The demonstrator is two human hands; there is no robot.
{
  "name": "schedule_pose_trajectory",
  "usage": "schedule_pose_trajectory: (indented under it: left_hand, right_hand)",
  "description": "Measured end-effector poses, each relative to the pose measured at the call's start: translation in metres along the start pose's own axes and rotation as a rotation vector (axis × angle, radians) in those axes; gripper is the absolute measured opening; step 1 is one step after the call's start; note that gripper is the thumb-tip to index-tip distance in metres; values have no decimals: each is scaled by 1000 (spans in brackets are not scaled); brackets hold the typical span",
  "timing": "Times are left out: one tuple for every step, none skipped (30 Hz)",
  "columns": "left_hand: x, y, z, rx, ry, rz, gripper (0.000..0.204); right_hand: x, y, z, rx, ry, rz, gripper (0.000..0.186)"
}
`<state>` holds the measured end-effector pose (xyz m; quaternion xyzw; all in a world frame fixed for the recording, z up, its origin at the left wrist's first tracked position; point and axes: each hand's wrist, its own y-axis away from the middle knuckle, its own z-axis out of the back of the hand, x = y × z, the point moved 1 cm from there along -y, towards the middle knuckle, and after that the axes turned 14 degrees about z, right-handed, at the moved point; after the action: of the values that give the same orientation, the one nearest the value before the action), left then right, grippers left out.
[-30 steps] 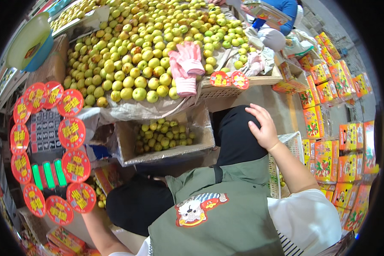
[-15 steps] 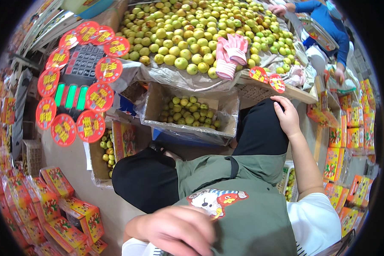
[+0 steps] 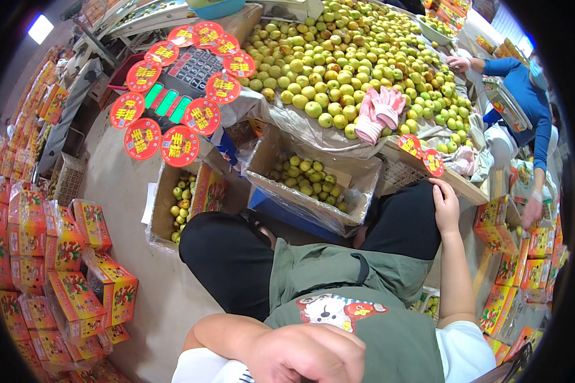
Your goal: The person sits on the floor in a produce area and sorts green plums from a large pile into a cardboard box. They wear pink gloves, pick up plums by hand, and place them into the box, occasionally adjusting the pile and the box position.
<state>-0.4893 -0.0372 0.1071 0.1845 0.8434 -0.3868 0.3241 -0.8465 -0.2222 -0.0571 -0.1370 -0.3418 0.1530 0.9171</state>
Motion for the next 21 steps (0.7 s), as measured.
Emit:
schedule_pose_trajectory:
  left_hand:
    - [3, 0, -1, -19, -11, -28, 18]
    - [8, 2, -2, -51, -24, -75, 18]
    - [8, 1, -2, -80, -37, -104, 18]
    - [8, 1, -2, -108, -52, -130, 18]
    - [3, -2, 0, -138, -66, -139, 18]
    - [-5, -4, 3, -150, -84, -125, 17]
    - [-12, -6, 6, -158, -99, -111, 17]
    - [-24, -8, 12, -147, -115, -74, 17]
    - [-34, -13, 17, -134, -129, -40, 17]
    - [-43, -20, 20, -127, -150, -67, 17]
    - [-49, -26, 19, -115, -176, -123, 17]
    - [-56, -33, 17, -103, -205, -178, 18]
    - [-63, -39, 13, -97, -235, -237, 18]
    - [-64, -46, 13, -55, -248, -353, 18]
    - [-62, -57, 17, -4, -253, -469, 18]
    - [-59, -69, 20, 51, -254, -582, 18]
    - [-56, -80, 22, 108, -253, -694, 18]
    - [-58, -90, 24, 176, -264, -800, 18]
    - [-59, -79, 13, 76, -213, -719, 21]
    - [-60, -68, 4, -16, -154, -639, 23]
    - [-64, -61, -9, -102, -84, -557, 26]
  right_hand:
    - [0, 2, 0, -2, 0, 8, 24]
    - [1, 3, 0, 0, -19, -4, 25]
    - [0, 6, 2, 0, -19, -6, 25]
    - [-3, 7, 4, -2, -23, -5, 26]
    - [-6, 9, 5, -3, -28, -3, 26]
    - [-6, 10, 6, -4, -22, 3, 26]
    - [-9, 11, 8, -9, -25, 6, 26]
    - [-12, 12, 7, -22, -41, 3, 26]
    - [-16, 13, 8, -35, -51, 2, 25]
    - [-17, 14, 9, -31, -44, 1, 25]
    - [-17, 15, 9, -27, -37, 1, 25]
    - [-17, 15, 9, -29, -32, 3, 25]
    - [-16, 14, 8, -27, -42, 4, 25]
    - [-15, 14, 5, -23, -51, 4, 25]
    - [-18, 14, 5, -25, -52, -2, 25]
    - [-22, 14, 8, -23, -56, 9, 26]
    - [-28, 17, 10, -21, -43, 10, 26]
    - [-30, 18, 10, -30, -45, 12, 26]
    - [-28, 18, 6, -39, -55, 14, 26]
    - [-26, 15, 4, -43, -52, 9, 26]
    - [-21, 16, 4, -41, -49, -4, 26]
